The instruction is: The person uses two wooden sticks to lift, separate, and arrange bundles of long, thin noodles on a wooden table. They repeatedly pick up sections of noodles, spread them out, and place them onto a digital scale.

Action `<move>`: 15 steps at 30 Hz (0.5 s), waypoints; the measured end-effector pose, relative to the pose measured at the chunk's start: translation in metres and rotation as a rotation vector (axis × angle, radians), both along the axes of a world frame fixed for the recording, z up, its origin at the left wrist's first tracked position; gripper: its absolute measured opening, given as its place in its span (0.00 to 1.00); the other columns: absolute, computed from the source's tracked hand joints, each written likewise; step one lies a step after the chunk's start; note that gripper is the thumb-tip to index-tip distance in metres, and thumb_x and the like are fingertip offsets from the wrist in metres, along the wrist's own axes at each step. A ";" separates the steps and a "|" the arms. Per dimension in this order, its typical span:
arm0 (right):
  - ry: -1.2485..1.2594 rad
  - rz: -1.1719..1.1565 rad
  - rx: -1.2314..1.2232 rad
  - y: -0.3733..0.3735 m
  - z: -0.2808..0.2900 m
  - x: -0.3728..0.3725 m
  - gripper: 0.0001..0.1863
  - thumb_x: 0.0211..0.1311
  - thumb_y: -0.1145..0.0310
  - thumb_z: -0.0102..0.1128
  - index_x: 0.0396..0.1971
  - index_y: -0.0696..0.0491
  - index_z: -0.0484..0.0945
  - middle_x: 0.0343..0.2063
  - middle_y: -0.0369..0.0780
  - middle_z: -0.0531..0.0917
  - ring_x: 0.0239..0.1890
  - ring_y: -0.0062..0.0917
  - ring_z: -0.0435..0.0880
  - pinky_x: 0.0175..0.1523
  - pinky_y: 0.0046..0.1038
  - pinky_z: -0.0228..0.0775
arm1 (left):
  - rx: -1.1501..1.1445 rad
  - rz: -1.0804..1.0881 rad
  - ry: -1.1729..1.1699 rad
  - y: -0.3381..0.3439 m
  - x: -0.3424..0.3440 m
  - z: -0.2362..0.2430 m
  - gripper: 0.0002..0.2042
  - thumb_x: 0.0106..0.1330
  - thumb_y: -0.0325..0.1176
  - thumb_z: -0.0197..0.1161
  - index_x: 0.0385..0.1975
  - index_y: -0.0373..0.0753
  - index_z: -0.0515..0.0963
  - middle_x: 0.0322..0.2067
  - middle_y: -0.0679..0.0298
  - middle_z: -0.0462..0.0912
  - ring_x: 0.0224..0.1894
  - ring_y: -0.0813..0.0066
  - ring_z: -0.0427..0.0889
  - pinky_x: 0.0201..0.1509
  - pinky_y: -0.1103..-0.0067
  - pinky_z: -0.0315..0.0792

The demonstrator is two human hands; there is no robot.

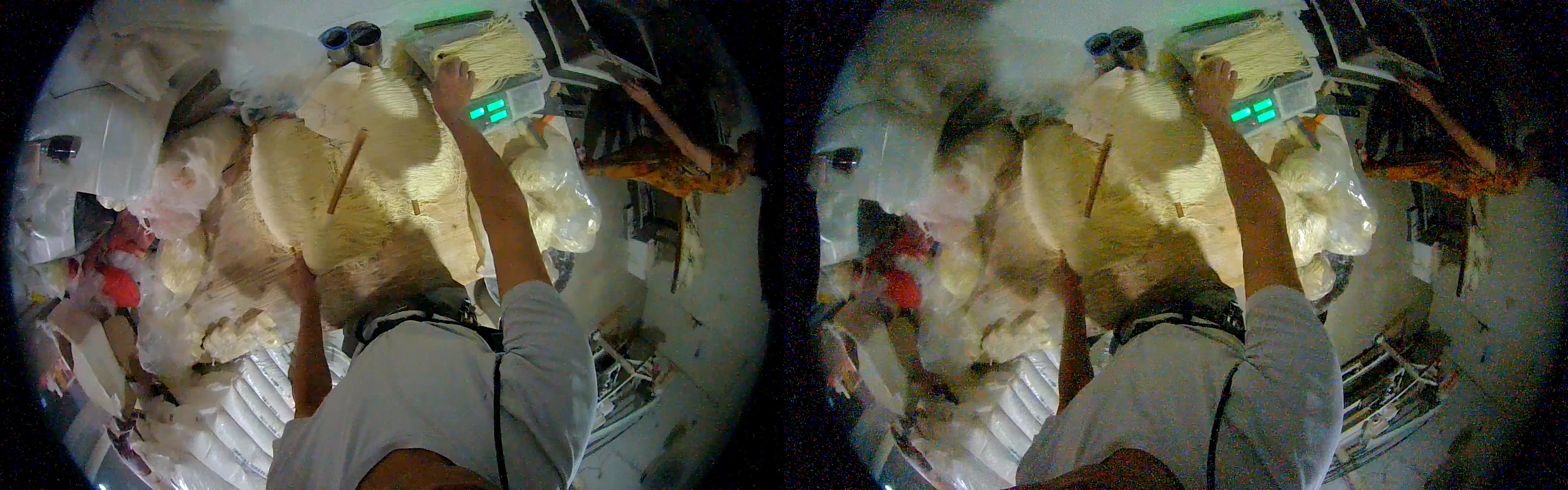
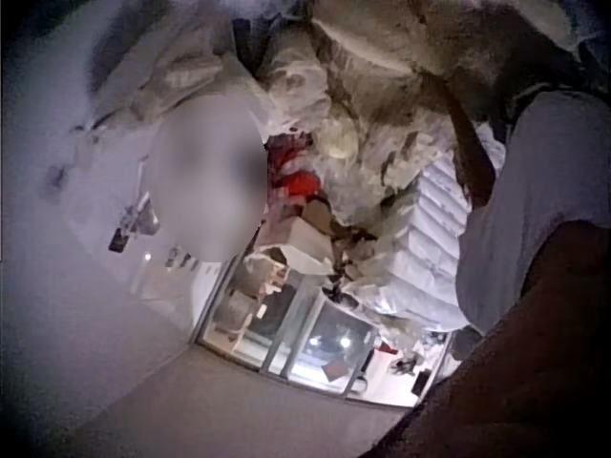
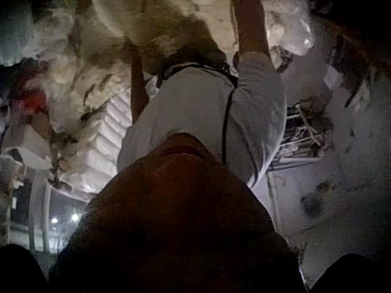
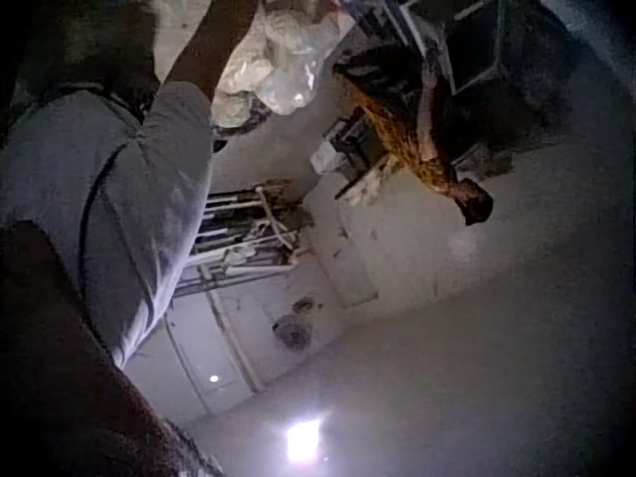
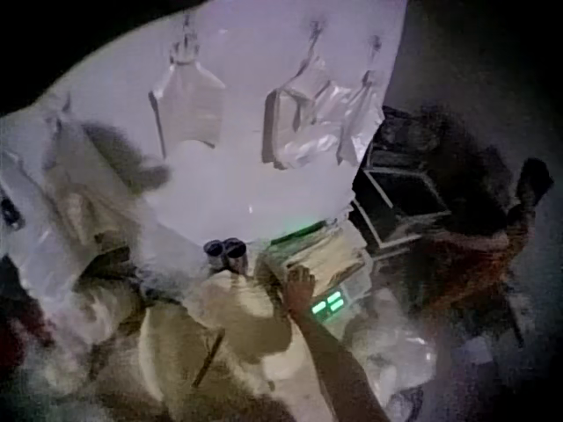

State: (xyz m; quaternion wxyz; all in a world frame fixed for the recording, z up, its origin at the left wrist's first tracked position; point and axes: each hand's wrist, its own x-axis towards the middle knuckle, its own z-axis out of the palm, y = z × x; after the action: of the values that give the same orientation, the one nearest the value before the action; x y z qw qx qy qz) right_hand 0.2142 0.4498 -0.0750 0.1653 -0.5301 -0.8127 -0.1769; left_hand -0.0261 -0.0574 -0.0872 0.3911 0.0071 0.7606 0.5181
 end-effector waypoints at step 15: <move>1.306 0.482 -1.100 -0.252 0.071 0.028 0.15 0.69 0.66 0.64 0.51 0.55 0.81 0.43 0.33 0.82 0.46 0.18 0.79 0.51 0.24 0.73 | 0.019 -0.558 1.250 0.026 -0.004 -0.029 0.29 0.74 0.54 0.53 0.24 0.32 0.82 0.14 0.58 0.74 0.19 0.61 0.71 0.31 0.63 0.68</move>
State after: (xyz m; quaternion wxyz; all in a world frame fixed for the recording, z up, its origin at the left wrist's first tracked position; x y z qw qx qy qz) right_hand 0.2422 0.1975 -0.0036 0.3507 -0.3442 -0.6154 0.6163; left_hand -0.0304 -0.0315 -0.1163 -0.0027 0.5043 0.8086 0.3030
